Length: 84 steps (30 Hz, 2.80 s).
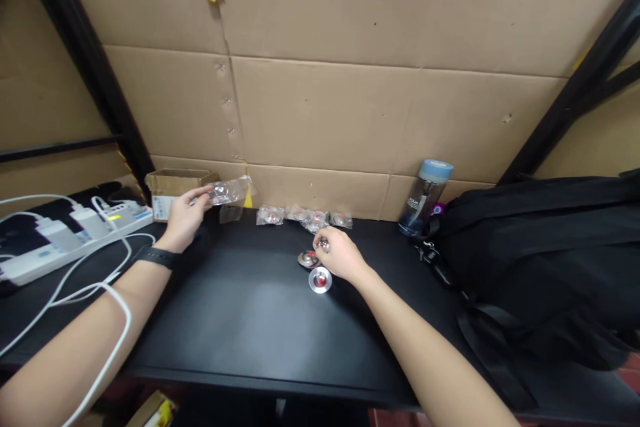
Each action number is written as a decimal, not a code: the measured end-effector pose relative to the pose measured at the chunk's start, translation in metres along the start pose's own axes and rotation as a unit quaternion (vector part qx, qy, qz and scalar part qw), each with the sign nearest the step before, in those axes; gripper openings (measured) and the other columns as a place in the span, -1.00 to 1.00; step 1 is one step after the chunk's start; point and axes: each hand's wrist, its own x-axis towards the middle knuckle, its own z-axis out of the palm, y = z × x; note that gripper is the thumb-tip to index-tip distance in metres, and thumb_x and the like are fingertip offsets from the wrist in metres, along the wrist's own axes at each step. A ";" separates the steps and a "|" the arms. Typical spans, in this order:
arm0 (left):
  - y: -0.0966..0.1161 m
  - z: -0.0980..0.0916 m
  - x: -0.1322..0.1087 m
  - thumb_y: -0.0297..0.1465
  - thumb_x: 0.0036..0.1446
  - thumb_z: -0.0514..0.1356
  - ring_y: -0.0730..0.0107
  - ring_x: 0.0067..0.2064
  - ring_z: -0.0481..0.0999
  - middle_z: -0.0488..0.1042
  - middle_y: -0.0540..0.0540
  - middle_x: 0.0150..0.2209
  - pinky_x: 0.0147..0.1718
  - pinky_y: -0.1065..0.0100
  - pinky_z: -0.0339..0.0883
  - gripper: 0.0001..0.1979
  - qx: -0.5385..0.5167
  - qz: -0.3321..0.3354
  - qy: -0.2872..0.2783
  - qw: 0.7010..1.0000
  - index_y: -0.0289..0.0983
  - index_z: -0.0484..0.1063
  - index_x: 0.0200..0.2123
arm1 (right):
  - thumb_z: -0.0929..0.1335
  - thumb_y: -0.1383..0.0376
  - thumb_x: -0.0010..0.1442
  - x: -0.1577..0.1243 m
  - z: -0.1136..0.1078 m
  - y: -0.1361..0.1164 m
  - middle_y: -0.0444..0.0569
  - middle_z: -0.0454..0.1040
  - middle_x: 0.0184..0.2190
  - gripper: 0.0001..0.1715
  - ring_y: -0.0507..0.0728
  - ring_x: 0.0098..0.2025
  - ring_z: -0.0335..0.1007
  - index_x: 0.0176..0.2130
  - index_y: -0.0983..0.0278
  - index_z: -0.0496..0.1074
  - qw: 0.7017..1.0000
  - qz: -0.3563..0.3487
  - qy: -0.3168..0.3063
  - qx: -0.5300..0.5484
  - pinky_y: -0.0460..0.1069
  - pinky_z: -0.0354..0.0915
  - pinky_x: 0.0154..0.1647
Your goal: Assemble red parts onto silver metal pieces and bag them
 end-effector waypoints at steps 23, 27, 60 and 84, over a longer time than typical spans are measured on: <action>-0.028 -0.008 0.010 -0.26 0.15 0.17 -0.02 -0.04 0.62 0.61 -0.34 -0.01 0.05 0.05 0.44 -0.41 0.302 0.049 -0.108 0.946 -0.40 0.42 0.21 | 0.37 0.46 0.08 -0.004 0.000 -0.010 -0.05 0.55 -0.19 -0.76 0.13 -0.16 0.46 -0.23 0.22 0.53 0.999 -0.021 -0.024 0.009 0.00 0.30 -0.08; -0.026 -0.007 0.006 -0.38 0.03 0.21 -0.11 0.11 0.54 0.55 -0.40 0.07 0.21 0.02 0.31 -0.44 0.345 0.108 -0.114 0.925 -0.42 0.45 0.13 | 0.37 0.47 0.08 -0.004 0.000 -0.011 -0.03 0.54 -0.19 -0.77 0.13 -0.16 0.45 -0.23 0.23 0.52 0.999 -0.026 -0.027 0.011 0.00 0.31 -0.08; -0.005 0.067 -0.074 -0.24 0.29 0.06 -0.17 0.20 0.27 0.34 -0.23 0.28 0.07 -0.06 0.24 -0.48 0.436 0.121 -0.294 0.842 -0.08 0.33 0.30 | 0.36 0.48 0.08 -0.005 0.000 -0.013 -0.02 0.54 -0.19 -0.75 0.13 -0.15 0.46 -0.23 0.24 0.52 0.998 -0.040 -0.041 0.008 0.00 0.31 -0.07; 0.041 0.064 -0.087 -0.51 0.35 -0.02 0.12 0.31 0.31 0.45 -0.17 0.23 0.13 0.06 0.12 -0.59 0.331 0.348 -0.263 0.837 -0.17 0.41 0.17 | 0.35 0.42 0.12 -0.005 0.009 -0.021 -0.03 0.57 -0.23 -0.77 0.12 -0.23 0.51 -0.18 0.25 0.50 0.991 0.032 -0.053 0.120 -0.01 0.36 -0.18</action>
